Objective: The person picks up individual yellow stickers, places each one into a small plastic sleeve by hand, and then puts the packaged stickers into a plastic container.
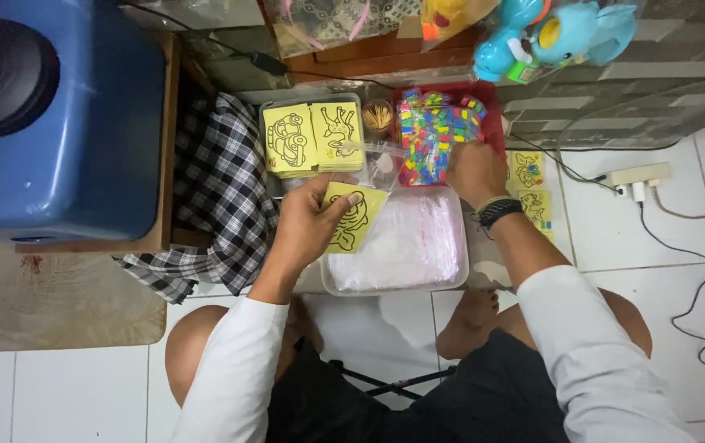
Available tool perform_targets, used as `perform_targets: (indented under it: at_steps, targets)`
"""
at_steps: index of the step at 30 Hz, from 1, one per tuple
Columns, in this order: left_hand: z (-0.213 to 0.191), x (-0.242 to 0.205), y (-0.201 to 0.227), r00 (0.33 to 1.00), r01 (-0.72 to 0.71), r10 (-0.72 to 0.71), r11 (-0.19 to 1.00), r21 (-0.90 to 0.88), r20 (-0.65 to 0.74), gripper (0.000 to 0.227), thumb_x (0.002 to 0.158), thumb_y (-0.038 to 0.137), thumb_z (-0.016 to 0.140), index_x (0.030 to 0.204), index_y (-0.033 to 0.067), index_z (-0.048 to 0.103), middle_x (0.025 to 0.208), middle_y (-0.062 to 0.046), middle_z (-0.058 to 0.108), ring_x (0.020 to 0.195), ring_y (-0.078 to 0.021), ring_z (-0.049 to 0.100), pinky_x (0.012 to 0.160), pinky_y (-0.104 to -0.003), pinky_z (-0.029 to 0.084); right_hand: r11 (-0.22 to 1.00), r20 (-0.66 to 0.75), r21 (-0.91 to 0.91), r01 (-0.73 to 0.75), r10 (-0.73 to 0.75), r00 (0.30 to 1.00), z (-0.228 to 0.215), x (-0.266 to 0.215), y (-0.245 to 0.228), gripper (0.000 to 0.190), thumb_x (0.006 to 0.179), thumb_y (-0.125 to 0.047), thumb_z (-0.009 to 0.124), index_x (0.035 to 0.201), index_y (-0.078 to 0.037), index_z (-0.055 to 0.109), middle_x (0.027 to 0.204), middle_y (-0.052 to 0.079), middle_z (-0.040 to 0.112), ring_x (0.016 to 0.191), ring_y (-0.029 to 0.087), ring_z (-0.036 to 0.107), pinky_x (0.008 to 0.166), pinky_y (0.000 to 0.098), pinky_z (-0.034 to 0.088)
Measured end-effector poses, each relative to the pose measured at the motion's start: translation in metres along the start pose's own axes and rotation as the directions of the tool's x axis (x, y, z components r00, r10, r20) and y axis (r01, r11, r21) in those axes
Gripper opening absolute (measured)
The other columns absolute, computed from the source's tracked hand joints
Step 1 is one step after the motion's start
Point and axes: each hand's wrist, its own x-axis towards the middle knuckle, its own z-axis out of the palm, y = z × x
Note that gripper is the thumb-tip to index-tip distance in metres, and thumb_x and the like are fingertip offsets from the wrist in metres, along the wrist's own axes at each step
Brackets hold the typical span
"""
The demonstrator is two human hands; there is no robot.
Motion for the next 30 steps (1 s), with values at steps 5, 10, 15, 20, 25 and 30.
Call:
perform_targets:
  at_steps: [5, 10, 15, 20, 25, 30]
  targets:
    - [0.001, 0.001, -0.008, 1.0, -0.01, 0.01, 1.0, 0.008, 0.009, 0.021, 0.089, 0.014, 0.074, 0.109, 0.0167, 0.079, 0.078, -0.014, 0.077, 0.074, -0.0241, 0.072, 0.072, -0.039, 0.057, 0.877, -0.138, 0.479, 0.048, 0.021, 0.99, -0.054, -0.024, 0.007, 0.022, 0.099, -0.012, 0.057, 0.111, 0.002, 0.069, 0.088, 0.027, 0.071, 0.077, 0.04, 0.072, 0.064, 0.0507, 0.062]
    - [0.002, 0.003, -0.009, 1.0, -0.022, 0.022, 1.0, -0.001, -0.008, 0.022, 0.09, 0.014, 0.073, 0.111, 0.0159, 0.079, 0.083, -0.015, 0.078, 0.078, -0.0253, 0.073, 0.074, -0.039, 0.057, 0.491, -0.071, 0.87, 0.047, 0.031, 0.997, -0.128, -0.08, -0.018, 0.028, 0.104, -0.004, 0.057, 0.126, 0.013, 0.05, 0.102, 0.025, 0.065, 0.078, 0.025, 0.073, 0.07, 0.0338, 0.067]
    - [0.009, 0.015, -0.061, 1.0, 0.0, -0.001, 0.998, 0.057, 0.01, 0.027, 0.09, 0.014, 0.073, 0.115, 0.0085, 0.076, 0.088, -0.021, 0.077, 0.084, -0.037, 0.073, 0.08, -0.047, 0.055, 0.55, -0.112, 0.795, 0.256, -0.281, 0.953, -0.165, -0.132, -0.038, 0.021, 0.089, 0.004, 0.075, 0.109, 0.004, 0.072, 0.101, 0.022, 0.073, 0.097, 0.025, 0.067, 0.083, 0.042, 0.056]
    - [0.016, 0.004, -0.022, 0.997, -0.066, 0.059, 0.981, 0.181, 0.043, 0.026, 0.086, 0.02, 0.077, 0.112, 0.0144, 0.077, 0.087, -0.019, 0.077, 0.091, -0.0452, 0.072, 0.078, -0.05, 0.056, 0.464, -0.225, 0.7, 0.543, -0.578, 0.784, -0.164, -0.149, -0.075, 0.008, 0.088, 0.005, 0.067, 0.094, 0.0, 0.069, 0.127, 0.024, 0.069, 0.112, 0.04, 0.069, 0.084, 0.0473, 0.057]
    - [0.024, -0.003, -0.023, 0.99, -0.111, 0.088, 0.967, 0.228, 0.11, 0.026, 0.086, 0.02, 0.077, 0.111, 0.0174, 0.077, 0.085, -0.015, 0.078, 0.088, -0.0417, 0.073, 0.076, -0.047, 0.057, 0.436, -0.337, 0.605, 0.666, -0.618, 0.711, -0.14, -0.147, -0.083, 0.004, 0.093, -0.003, 0.067, 0.096, -0.001, 0.065, 0.131, 0.021, 0.07, 0.105, 0.039, 0.072, 0.071, 0.0395, 0.059]
    - [0.027, -0.003, -0.02, 0.984, -0.148, 0.119, 0.962, 0.231, 0.135, 0.025, 0.085, 0.02, 0.078, 0.109, 0.0142, 0.076, 0.085, -0.017, 0.078, 0.085, -0.044, 0.073, 0.073, -0.048, 0.056, 0.233, -0.28, 0.886, 0.401, -0.421, 0.863, -0.108, -0.133, -0.073, 0.016, 0.108, -0.009, 0.045, 0.116, 0.005, 0.046, 0.111, 0.029, 0.072, 0.091, 0.034, 0.078, 0.054, 0.0298, 0.06]
